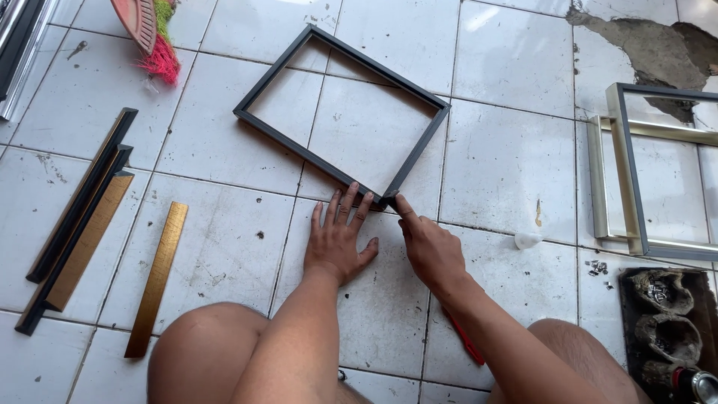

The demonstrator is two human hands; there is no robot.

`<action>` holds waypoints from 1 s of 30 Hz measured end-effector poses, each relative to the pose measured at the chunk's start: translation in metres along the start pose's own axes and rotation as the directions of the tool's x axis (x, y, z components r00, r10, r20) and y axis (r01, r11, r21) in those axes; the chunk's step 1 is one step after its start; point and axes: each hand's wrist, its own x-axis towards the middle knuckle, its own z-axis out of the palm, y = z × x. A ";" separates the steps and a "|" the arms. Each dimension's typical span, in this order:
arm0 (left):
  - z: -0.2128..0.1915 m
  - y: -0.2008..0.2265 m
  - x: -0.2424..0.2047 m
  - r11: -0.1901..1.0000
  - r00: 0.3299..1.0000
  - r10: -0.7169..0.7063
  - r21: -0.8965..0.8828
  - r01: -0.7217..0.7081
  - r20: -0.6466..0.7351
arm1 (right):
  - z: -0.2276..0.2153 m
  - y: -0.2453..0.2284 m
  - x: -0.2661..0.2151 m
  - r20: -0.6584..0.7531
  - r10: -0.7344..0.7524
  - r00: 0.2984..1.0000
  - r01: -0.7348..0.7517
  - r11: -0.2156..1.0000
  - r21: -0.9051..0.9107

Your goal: Applying glue to the mitered corners of wooden frame pieces and joining them together to assemble frames.

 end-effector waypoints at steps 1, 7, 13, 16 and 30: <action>-0.001 0.002 0.000 1.000 1.000 0.006 -0.004 -0.006 -0.004 | -0.013 -0.006 -0.002 -0.004 0.004 1.000 -0.004 1.000 -0.006; 0.001 0.001 0.001 1.000 1.000 0.008 0.009 -0.008 -0.003 | -0.011 -0.001 0.001 0.061 0.073 0.995 -0.078 0.993 0.087; 0.015 -0.005 0.001 1.000 0.998 0.021 0.017 -0.020 -0.067 | 0.001 0.052 0.008 0.130 0.292 0.947 -0.304 0.949 0.084; 0.033 -0.011 -0.003 0.999 0.971 0.030 0.035 -0.022 -0.237 | -0.024 0.046 0.005 0.143 0.286 0.947 -0.290 0.957 0.006; 0.021 -0.006 -0.001 1.000 0.988 0.006 0.001 -0.006 -0.155 | 0.003 -0.016 0.107 -0.012 -0.097 0.995 0.098 0.993 0.067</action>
